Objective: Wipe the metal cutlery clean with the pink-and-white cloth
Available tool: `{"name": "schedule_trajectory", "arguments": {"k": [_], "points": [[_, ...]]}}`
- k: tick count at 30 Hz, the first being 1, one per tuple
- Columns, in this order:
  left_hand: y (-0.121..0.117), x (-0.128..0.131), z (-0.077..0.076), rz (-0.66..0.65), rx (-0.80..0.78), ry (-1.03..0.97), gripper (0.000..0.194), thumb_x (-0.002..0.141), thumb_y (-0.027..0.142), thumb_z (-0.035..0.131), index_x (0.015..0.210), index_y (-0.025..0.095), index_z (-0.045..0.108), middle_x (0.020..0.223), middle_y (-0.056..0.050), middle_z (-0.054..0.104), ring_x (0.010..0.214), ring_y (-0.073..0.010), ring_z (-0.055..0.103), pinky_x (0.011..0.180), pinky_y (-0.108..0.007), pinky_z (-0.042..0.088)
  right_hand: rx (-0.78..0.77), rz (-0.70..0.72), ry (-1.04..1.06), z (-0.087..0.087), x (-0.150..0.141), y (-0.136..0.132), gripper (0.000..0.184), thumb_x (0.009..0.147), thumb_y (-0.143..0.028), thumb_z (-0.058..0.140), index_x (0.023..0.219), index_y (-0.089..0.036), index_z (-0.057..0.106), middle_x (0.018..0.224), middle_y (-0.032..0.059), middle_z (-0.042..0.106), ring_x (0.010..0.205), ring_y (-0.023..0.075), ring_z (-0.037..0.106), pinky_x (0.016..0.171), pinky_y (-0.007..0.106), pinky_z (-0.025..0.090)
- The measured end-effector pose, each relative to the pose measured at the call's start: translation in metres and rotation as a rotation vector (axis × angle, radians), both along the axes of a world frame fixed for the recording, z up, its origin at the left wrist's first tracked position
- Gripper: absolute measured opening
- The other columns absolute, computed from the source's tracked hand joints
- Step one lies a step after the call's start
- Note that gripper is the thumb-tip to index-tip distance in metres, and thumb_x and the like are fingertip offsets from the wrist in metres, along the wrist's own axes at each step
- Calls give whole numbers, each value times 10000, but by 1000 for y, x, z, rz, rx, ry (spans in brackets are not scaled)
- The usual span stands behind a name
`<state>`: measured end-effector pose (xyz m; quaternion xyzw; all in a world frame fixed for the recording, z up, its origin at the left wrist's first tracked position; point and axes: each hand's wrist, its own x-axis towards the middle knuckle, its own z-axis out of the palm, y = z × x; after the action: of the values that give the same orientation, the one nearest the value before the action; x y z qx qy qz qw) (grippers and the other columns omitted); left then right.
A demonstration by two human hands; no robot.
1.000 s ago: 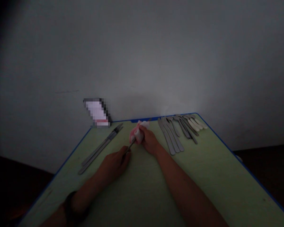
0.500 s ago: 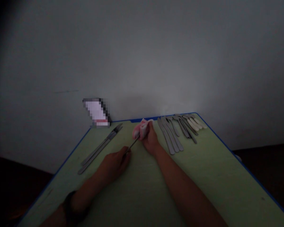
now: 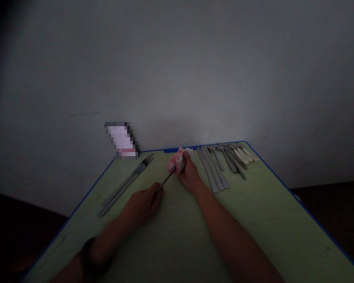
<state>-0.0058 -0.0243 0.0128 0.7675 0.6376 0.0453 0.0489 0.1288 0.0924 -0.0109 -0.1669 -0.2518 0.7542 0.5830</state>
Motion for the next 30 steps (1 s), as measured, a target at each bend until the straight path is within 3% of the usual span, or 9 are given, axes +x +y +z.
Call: {"name": "schedule_trajectory", "arguments": {"k": [8, 23, 30], "points": [[0, -2, -4, -5, 13, -35, 202, 945, 294, 299, 965, 203, 478, 727, -36, 671, 626, -175, 638, 551, -248, 349, -75, 23, 16, 5, 1, -3, 160, 794, -305, 550, 683, -206, 489, 547, -52, 537, 491, 101, 469, 507, 221, 426], [0, -1, -2, 1, 7, -18, 207, 939, 294, 302, 966, 199, 485, 719, -46, 678, 621, -191, 644, 542, -258, 357, 25, 23, -62, 5, 1, -4, 238, 789, -376, 567, 636, -214, 482, 526, -36, 551, 506, 117, 480, 558, 241, 431], [1, -1, -3, 16, -7, -7, 201, 936, 298, 313, 987, 202, 481, 747, -48, 686, 644, -191, 652, 555, -256, 369, -60, 20, 19, 6, 1, -3, 167, 786, -305, 566, 673, -207, 493, 540, -54, 545, 505, 101, 469, 550, 221, 422]]}}
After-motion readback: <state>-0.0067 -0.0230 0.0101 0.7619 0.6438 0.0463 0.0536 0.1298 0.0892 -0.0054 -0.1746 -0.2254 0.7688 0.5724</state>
